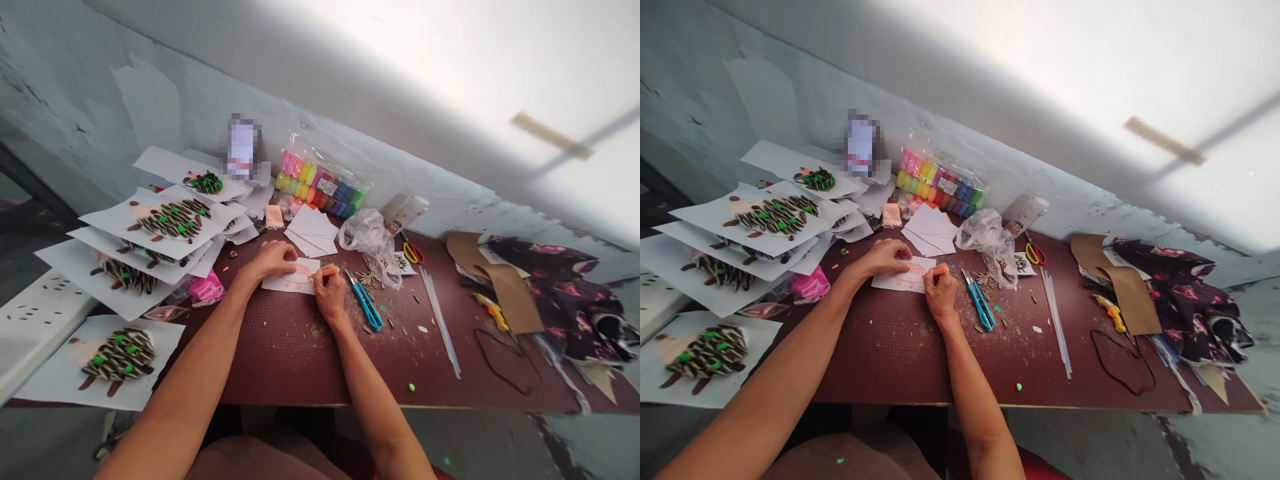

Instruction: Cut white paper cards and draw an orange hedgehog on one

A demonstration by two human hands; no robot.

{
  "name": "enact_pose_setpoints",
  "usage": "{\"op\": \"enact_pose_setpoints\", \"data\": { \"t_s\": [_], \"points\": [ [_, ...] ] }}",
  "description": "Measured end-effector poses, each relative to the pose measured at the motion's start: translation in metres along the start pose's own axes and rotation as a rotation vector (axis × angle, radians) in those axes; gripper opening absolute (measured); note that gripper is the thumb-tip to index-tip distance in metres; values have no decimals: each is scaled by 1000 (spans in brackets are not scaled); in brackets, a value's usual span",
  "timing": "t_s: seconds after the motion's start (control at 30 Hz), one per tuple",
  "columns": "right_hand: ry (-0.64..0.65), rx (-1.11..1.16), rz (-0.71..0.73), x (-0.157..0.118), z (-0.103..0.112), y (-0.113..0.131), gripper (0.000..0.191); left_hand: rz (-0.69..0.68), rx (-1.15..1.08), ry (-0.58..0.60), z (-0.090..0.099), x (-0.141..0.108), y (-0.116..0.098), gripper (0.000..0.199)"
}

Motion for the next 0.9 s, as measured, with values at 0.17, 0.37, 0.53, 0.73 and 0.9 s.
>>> {"op": "enact_pose_setpoints", "data": {
  "t_s": [0.17,0.37,0.53,0.73,0.9],
  "points": [
    [16,81,-7,0,3,5,24,0,5,-18,-1,0,1,27],
    [-23,151,-51,1,9,8,23,5,-44,-19,0,0,2,30],
    [-14,161,-62,1,8,9,25,18,47,-69,2,-2,0,37],
    [-6,165,-50,0,8,10,24,82,159,-80,5,-9,-1,29],
    [-4,182,-34,-1,8,11,24,104,153,-61,7,-9,-1,18]
  ]
}}
Point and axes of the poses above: each hand's wrist, its own x-axis towards the middle knuckle, its own z-axis out of the back of the hand, y = z × x, the point moved 4 cm from there along x, towards the middle knuckle, and after that the axes turned 14 degrees about -z, right-handed, at the moved point
